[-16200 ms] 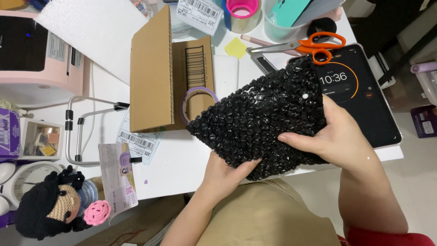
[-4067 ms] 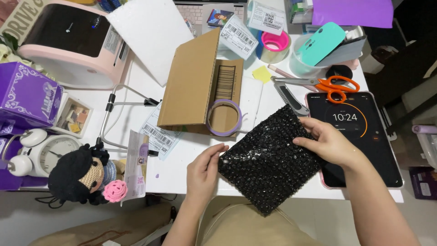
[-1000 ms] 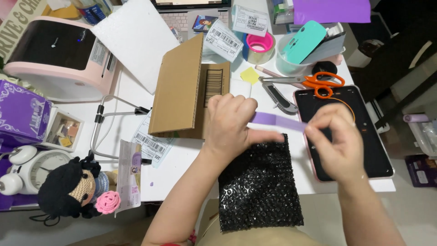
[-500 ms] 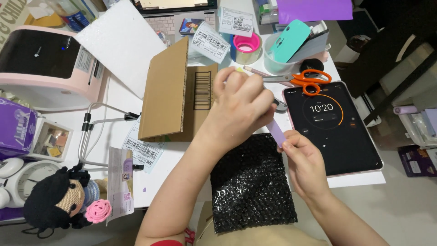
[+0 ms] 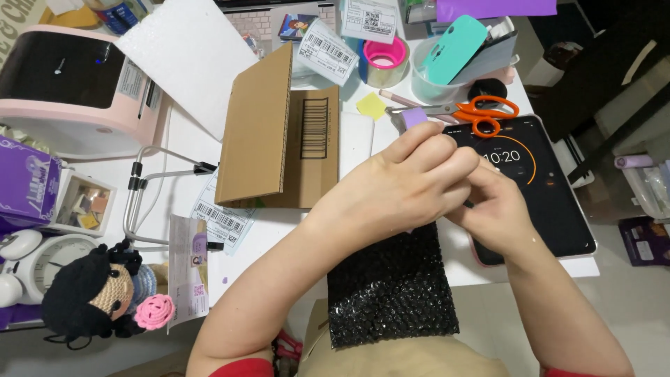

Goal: The person folds a black bubble wrap sheet around an unseen item, seals it with purple tape, and places it into a cardboard box. They then close the box flaps and apply clear packing tape to seal the box.

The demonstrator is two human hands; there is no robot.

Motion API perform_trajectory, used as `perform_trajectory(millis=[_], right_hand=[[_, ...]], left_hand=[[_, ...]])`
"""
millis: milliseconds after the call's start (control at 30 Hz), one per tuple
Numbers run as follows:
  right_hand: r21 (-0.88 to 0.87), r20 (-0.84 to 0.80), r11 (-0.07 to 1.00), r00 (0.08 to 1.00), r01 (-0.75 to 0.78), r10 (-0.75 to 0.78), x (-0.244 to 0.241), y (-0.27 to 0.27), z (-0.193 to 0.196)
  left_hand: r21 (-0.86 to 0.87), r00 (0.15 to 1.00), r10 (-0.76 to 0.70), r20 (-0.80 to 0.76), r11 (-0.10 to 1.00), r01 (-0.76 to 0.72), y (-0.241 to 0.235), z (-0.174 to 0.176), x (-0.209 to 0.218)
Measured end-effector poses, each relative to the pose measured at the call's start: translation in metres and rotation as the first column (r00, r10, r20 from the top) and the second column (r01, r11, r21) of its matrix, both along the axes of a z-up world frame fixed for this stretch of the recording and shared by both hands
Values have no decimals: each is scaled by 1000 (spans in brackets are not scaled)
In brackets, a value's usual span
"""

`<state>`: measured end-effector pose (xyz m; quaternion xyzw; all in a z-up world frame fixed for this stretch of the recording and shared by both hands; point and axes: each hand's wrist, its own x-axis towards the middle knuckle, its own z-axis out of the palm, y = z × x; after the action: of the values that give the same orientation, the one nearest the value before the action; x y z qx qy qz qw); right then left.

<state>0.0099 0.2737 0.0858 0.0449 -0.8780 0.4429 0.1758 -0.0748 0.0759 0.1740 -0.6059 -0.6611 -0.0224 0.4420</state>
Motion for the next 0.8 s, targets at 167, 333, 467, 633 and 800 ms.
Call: perform_trajectory(millis=[167, 333, 467, 633, 800], right_hand=[[-49, 142, 998, 989, 47, -40, -13, 16, -44], [-187, 118, 982, 992, -17, 40, -23, -11, -17], [-552, 38, 833, 999, 19, 3, -40, -5, -45], [-706, 120, 697, 991, 125, -56, -45, -8, -61], [-651, 115, 753, 993, 94, -24, -44, -24, -46]], left_hand=[[-37, 982, -156, 105, 986, 161, 13, -20, -9], [137, 901, -350, 255, 936, 325, 1, -45, -34], [319, 471, -247, 847, 945, -77, -26, -87, -51], [-270, 580, 346, 738, 938, -216, -32, -137, -44], [-400, 529, 397, 750, 909, -115, -32, -139, -46]])
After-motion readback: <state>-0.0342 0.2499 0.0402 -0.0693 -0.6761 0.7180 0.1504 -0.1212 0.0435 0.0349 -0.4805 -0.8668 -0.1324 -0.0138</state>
